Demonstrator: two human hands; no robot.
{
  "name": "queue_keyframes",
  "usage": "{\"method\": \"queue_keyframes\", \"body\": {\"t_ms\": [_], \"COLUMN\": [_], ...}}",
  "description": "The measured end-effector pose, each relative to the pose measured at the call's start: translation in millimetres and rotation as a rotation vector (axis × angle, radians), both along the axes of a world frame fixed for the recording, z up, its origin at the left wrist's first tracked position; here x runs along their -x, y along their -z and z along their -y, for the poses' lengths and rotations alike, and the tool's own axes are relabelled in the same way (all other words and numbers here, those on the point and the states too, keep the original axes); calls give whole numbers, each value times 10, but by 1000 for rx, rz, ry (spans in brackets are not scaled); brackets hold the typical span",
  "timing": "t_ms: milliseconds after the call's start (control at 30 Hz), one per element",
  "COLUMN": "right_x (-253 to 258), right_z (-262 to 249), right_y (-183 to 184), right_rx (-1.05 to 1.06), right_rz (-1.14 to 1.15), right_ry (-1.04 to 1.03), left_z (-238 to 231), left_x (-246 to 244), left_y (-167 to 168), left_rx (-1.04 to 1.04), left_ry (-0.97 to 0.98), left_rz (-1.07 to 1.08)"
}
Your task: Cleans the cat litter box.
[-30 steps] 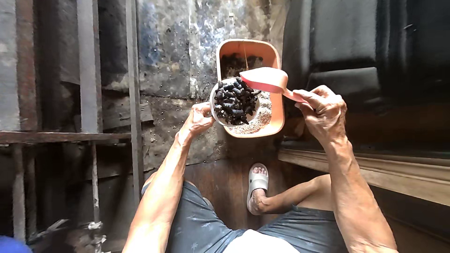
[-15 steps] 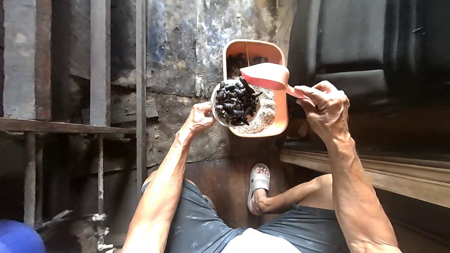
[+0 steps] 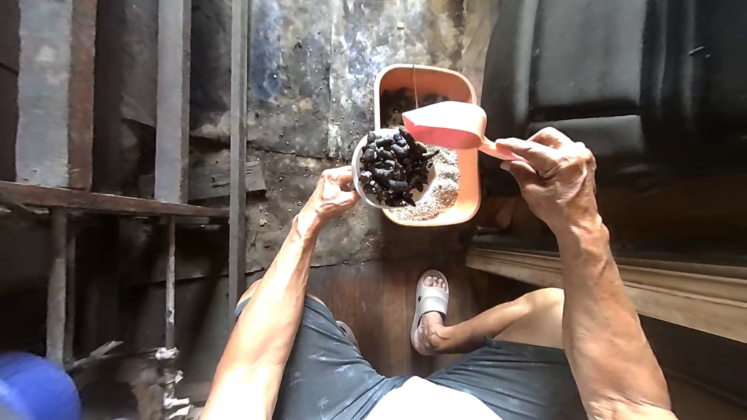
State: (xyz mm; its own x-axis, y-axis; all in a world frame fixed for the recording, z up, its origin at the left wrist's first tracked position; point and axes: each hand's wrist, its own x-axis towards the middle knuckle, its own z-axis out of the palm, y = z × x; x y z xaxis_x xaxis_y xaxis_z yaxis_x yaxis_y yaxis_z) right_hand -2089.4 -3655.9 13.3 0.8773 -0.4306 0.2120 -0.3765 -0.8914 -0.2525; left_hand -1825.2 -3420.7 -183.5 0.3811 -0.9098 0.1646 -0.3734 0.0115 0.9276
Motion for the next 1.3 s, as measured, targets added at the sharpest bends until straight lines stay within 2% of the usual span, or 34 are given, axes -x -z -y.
{"method": "queue_keyframes", "body": {"t_ms": [233, 367, 467, 567, 700, 933, 1100, 1300], "right_x": [-37, 24, 87, 107, 145, 197, 163, 171], "right_z": [-1, 75, 149, 199, 185, 277, 268, 279], "right_y": [120, 304, 600, 1059, 1565, 2036, 2107, 2098], "right_rx": [-3, -52, -196, -378, -381, -295, -271, -353], "right_rz": [94, 105, -177, -449, -661, -622, -602, -616], "right_ry": [44, 238, 463, 589, 669, 623, 594, 540], "left_z": [-29, -79, -135, -193, -308, -513, -558, -554], "left_x": [-42, -101, -120, -155, -138, -157, -163, -133], "left_y": [-49, -22, -68, -45, -39, -111, -116, -162], "left_rx": [16, -22, -48, -49, -78, -139, -146, -168], "left_ry": [-34, -52, -73, -97, -107, -146, -162, -175], "left_rz": [23, 25, 31, 73, 62, 90, 114, 98]}}
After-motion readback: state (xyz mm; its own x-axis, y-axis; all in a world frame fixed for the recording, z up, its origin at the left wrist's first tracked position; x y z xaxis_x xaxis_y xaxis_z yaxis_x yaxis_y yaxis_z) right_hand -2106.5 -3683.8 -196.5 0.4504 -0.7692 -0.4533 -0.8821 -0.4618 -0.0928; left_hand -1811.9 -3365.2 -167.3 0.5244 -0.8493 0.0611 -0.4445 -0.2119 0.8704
